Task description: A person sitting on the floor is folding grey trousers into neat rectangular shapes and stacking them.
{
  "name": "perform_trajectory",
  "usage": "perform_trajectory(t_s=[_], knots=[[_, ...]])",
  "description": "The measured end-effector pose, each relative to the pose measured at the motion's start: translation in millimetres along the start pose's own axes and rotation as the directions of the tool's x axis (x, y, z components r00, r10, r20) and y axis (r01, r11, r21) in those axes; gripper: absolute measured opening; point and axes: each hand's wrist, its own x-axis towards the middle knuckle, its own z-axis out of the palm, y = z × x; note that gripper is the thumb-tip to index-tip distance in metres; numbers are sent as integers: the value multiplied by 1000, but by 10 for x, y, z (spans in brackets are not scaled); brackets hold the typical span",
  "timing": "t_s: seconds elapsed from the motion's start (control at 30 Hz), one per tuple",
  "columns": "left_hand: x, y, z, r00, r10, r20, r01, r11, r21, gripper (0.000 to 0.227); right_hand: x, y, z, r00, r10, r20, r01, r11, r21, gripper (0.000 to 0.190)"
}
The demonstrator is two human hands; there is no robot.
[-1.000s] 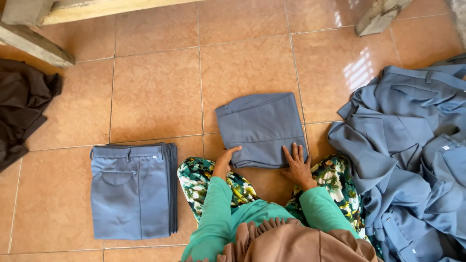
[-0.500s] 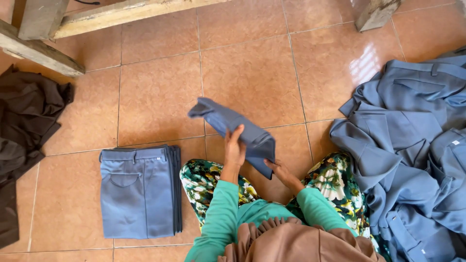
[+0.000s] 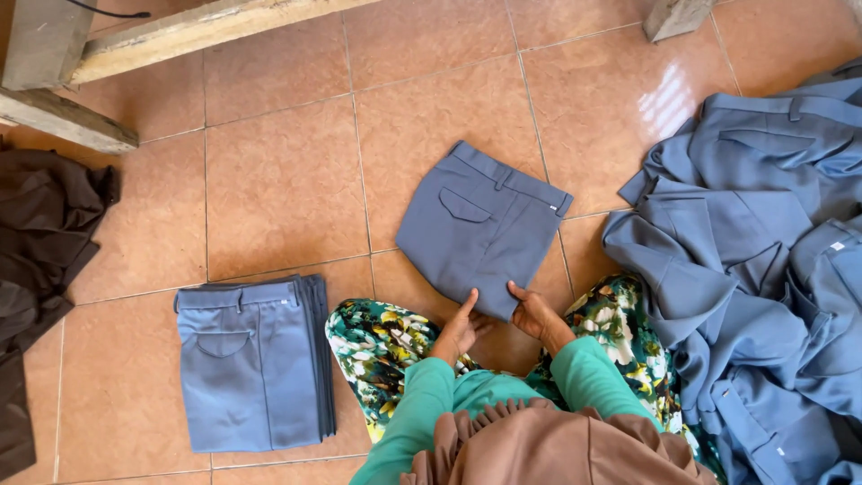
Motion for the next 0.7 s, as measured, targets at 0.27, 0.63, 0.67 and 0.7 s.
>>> perform_trajectory(t_s=[0.27, 0.63, 0.67, 0.7], knots=[[-152, 170, 445, 822, 417, -387, -467, 884, -39, 74, 22, -344, 145, 975, -133, -177, 117, 988, -97, 87], [-939, 398, 85, 827, 506, -246, -555, 806, -207, 79, 973, -1128, -173, 871, -362, -331, 346, 932, -108, 51], [-934, 450, -5, 824, 527, -207, -565, 790, -238, 80, 1027, -1171, -134, 857, -404, -319, 370, 914, -164, 43], [-1141, 615, -73, 808, 538, -242, -588, 766, -259, 80, 773, -1170, 282, 873, -391, -293, 346, 918, -195, 43]])
